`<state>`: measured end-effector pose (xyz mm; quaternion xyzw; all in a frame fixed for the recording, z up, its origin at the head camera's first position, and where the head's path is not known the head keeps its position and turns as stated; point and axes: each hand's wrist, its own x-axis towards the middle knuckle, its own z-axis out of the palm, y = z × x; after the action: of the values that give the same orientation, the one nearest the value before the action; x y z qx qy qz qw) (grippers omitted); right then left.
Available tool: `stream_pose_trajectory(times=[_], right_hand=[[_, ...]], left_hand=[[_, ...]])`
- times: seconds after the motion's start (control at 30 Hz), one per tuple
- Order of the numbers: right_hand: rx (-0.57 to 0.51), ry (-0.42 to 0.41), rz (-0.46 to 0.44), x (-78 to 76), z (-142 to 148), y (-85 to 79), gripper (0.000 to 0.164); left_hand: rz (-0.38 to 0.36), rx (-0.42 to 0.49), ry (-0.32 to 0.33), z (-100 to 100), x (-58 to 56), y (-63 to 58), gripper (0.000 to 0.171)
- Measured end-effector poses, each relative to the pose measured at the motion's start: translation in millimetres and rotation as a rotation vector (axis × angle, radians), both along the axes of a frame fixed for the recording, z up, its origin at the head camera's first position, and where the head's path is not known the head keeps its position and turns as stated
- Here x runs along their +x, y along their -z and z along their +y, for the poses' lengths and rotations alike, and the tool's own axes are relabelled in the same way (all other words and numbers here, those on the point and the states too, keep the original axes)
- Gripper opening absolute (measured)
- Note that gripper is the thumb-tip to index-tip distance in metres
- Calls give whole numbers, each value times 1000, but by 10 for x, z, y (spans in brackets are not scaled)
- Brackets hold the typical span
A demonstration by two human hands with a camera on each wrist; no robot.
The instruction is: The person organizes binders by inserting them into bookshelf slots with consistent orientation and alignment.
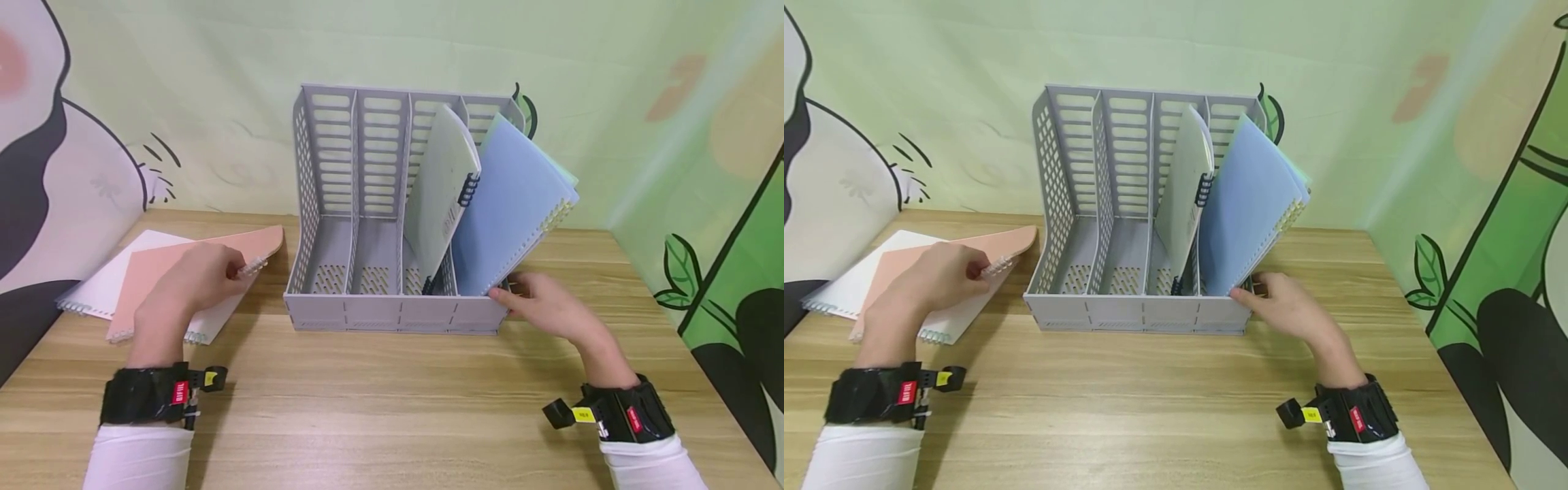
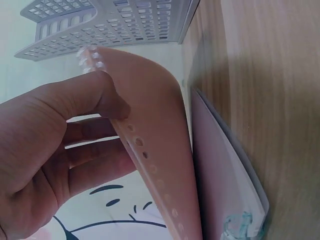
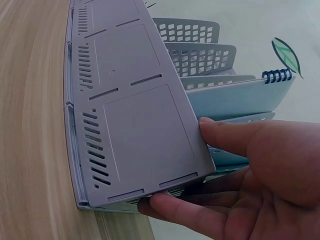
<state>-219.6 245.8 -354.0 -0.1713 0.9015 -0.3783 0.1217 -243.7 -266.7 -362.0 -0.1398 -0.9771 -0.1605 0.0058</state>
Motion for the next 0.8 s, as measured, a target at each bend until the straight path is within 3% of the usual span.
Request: stream_pose_trajectory(times=[0.3,0.8], right_hand=[[12,12,5,0,-3,2,53],[-39,10,-32,7,-8,6,55]], left_hand=[[31,42,-92,28,24,-77,10],[159,131,-165,44,97,-171,9]])
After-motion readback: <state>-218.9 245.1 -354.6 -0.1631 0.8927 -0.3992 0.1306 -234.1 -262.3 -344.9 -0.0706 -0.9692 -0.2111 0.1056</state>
